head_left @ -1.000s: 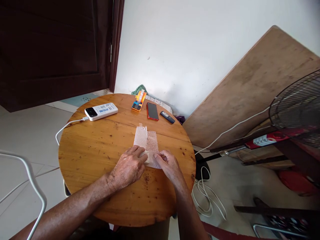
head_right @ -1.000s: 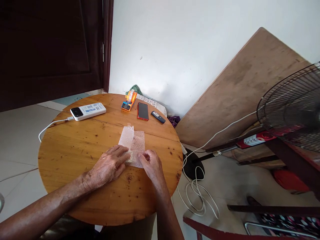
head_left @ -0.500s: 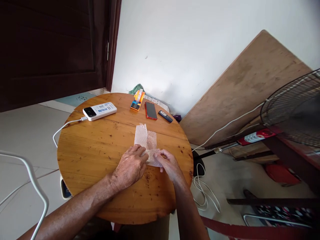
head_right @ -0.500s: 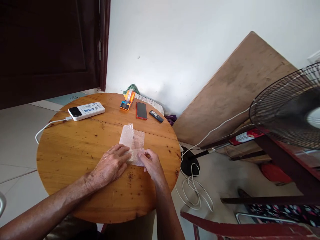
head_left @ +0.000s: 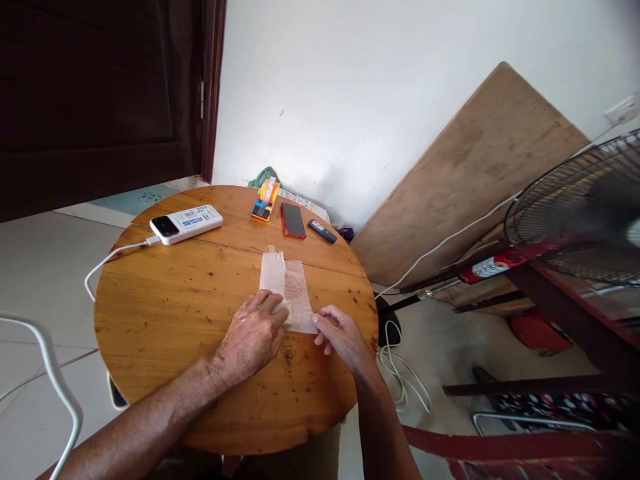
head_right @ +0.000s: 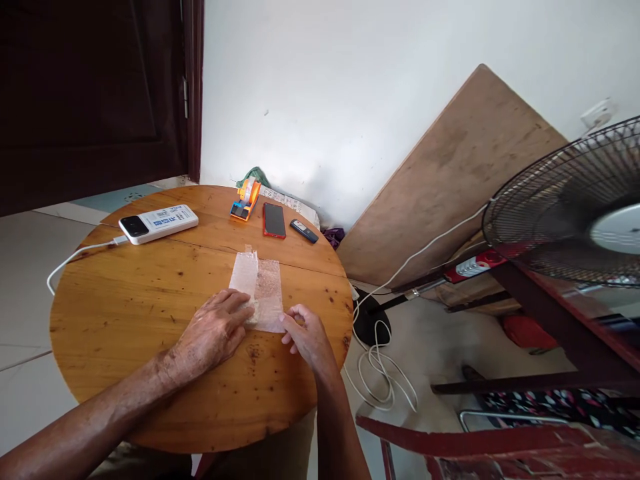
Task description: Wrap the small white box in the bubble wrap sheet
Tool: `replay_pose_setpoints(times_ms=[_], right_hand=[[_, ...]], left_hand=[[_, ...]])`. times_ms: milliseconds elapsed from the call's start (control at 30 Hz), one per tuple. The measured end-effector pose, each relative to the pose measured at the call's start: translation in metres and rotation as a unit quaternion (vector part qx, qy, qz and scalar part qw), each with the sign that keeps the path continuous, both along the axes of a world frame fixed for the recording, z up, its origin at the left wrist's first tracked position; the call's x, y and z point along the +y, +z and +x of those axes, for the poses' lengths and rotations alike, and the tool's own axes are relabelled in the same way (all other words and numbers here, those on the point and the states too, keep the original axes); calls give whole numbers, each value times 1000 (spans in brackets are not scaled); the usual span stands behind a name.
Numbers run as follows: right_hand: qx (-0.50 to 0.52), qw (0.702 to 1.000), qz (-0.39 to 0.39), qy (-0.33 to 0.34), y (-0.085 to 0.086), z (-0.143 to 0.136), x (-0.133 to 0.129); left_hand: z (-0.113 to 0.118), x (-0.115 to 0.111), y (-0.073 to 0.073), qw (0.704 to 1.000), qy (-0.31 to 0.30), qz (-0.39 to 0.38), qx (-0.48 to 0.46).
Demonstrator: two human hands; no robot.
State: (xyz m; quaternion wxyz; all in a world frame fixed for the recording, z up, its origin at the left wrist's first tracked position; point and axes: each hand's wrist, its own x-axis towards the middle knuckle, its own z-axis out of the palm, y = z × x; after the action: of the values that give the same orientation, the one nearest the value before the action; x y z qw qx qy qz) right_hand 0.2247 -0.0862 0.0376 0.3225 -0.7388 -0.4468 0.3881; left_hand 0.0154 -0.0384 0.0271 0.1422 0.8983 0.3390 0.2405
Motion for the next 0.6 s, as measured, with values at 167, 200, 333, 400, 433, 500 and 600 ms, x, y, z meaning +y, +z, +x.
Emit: replay_pose_setpoints(times_ms=[167, 200, 333, 400, 433, 500, 600], right_hand=[[67, 997, -8, 23, 2, -4, 3], [76, 997, -4, 31, 1, -4, 6], [62, 997, 15, 50, -2, -7, 17], [18, 998, 16, 53, -3, -8, 21], [-10, 998, 14, 56, -3, -8, 22], [-60, 996, 6, 68, -1, -9, 22], [-52, 995, -26, 84, 2, -11, 16]], left_hand=[[0, 0, -2, 1000, 5, 13, -5], [0, 0, -2, 1000, 5, 14, -7], [0, 1, -3, 1000, 5, 20, -9], [0, 1, -4, 1000, 6, 23, -9], [0, 1, -4, 1000, 7, 24, -8], [1, 1, -4, 1000, 9, 21, -7], [0, 1, -3, 1000, 7, 14, -10]])
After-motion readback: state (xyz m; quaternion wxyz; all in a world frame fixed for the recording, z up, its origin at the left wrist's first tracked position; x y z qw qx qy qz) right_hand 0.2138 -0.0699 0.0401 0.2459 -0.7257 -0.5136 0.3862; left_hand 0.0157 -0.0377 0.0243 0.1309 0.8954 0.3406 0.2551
